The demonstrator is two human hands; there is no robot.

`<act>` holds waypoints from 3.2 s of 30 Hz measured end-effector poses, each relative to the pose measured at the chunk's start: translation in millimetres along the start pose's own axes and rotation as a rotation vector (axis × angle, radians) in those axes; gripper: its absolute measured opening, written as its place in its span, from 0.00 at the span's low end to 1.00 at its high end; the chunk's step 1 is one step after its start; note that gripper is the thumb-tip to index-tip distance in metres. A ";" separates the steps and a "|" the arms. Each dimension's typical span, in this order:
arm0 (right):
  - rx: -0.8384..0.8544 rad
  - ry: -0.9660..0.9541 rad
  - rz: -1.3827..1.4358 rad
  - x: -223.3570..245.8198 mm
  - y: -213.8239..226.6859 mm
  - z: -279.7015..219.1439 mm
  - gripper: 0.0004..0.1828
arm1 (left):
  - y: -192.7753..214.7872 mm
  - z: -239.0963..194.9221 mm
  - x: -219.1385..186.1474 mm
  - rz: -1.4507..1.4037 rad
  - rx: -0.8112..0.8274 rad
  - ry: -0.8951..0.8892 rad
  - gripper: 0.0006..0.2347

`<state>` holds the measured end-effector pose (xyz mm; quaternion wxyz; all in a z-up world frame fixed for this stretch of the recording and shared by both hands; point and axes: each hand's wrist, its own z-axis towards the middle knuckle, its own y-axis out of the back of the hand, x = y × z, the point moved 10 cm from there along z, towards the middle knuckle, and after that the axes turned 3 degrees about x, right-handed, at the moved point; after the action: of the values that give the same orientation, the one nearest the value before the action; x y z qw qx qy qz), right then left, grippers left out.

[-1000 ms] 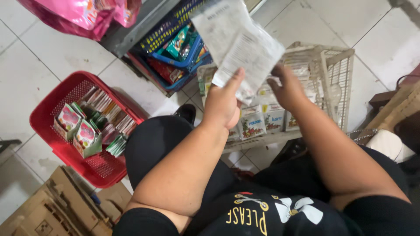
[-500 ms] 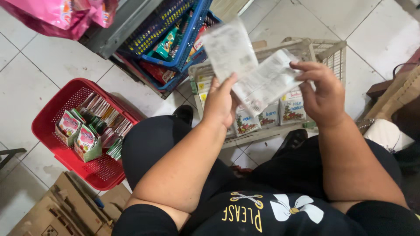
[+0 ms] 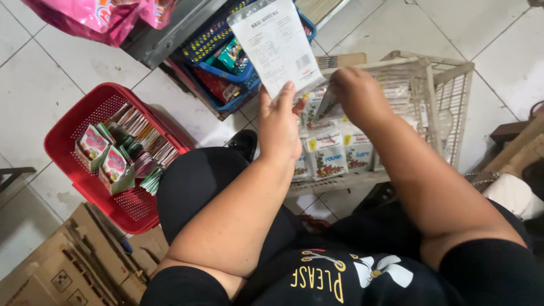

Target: The person organizes various spice packets by sorting through them by hand and placing them into a white plastic basket while sitting on the floor.

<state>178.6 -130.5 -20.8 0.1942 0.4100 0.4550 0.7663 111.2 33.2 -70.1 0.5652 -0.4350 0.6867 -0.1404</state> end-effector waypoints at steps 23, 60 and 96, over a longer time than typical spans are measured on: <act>0.261 -0.222 1.910 0.7 -17.0 -9.0 0.29 | -43.0 -37.0 60.1 -0.189 0.473 0.530 0.17; 0.292 -0.684 0.597 -61.3 -145.8 -47.3 0.07 | -26.9 -40.7 -99.6 0.019 0.233 -0.239 0.17; 0.435 -0.917 -0.283 -410.1 134.3 -218.5 0.26 | 31.8 15.0 53.9 0.724 0.160 0.235 0.16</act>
<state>254.1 -591.7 -145.6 0.3855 0.6684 0.5228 0.3624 111.6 15.5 -132.0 0.5279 -0.1001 0.8427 -0.0335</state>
